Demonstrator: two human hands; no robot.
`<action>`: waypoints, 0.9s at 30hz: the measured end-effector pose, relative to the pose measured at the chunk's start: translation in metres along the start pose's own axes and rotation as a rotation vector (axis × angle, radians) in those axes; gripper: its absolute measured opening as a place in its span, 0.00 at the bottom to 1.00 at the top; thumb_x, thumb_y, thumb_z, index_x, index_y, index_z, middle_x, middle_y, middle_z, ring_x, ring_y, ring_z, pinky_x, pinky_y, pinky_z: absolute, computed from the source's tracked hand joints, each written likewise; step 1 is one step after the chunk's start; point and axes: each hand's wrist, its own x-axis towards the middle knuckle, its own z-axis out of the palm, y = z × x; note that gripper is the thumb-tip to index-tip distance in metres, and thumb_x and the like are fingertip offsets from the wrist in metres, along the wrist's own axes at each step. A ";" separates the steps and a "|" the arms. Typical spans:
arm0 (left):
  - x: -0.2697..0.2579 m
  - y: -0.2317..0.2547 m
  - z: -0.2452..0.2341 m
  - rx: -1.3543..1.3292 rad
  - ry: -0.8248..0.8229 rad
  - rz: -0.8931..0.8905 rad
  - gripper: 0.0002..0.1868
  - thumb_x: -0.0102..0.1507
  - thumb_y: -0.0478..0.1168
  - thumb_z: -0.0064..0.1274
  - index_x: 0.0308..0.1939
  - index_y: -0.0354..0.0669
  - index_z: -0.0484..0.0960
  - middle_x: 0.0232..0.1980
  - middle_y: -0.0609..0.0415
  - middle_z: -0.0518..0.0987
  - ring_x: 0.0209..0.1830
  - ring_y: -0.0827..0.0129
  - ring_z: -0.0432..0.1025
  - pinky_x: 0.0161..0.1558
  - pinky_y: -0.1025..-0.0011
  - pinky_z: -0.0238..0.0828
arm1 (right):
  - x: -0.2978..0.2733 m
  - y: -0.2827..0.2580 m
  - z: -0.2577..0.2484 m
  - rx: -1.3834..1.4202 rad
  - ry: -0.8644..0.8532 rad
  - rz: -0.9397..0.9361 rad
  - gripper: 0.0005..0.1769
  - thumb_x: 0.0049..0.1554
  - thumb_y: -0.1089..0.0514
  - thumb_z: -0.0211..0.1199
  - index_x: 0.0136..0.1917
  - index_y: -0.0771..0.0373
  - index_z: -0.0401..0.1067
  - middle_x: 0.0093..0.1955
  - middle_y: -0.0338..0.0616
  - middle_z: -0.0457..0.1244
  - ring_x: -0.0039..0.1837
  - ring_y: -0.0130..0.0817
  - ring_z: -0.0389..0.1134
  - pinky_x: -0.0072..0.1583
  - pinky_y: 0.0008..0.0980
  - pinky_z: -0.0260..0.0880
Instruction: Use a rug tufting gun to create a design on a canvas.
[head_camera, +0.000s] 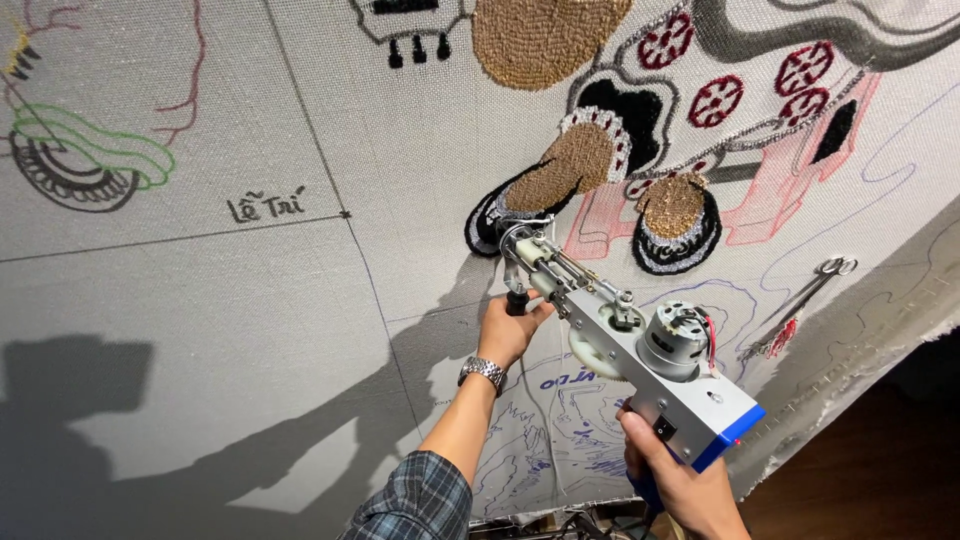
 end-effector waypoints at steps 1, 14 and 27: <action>-0.001 0.000 -0.001 0.004 0.001 -0.006 0.22 0.55 0.47 0.69 0.50 0.43 0.87 0.24 0.63 0.75 0.22 0.79 0.65 0.28 0.75 0.64 | -0.002 -0.004 0.003 0.022 0.008 0.008 0.11 0.53 0.58 0.68 0.41 0.69 0.73 0.26 0.45 0.62 0.27 0.34 0.63 0.31 0.33 0.63; -0.012 -0.034 0.034 -0.291 -0.167 0.135 0.22 0.61 0.45 0.64 0.53 0.33 0.81 0.36 0.56 0.83 0.31 0.75 0.77 0.33 0.76 0.72 | -0.001 0.018 -0.058 0.438 -0.131 0.063 0.31 0.53 0.53 0.62 0.63 0.76 0.65 0.31 0.48 0.58 0.29 0.31 0.56 0.33 0.33 0.58; -0.066 0.013 0.024 -0.185 -0.222 0.133 0.19 0.61 0.47 0.63 0.44 0.33 0.87 0.31 0.54 0.84 0.26 0.77 0.76 0.31 0.75 0.72 | -0.032 0.027 -0.084 0.496 -0.042 0.062 0.39 0.54 0.47 0.60 0.65 0.84 0.63 0.27 0.45 0.53 0.27 0.30 0.54 0.33 0.35 0.59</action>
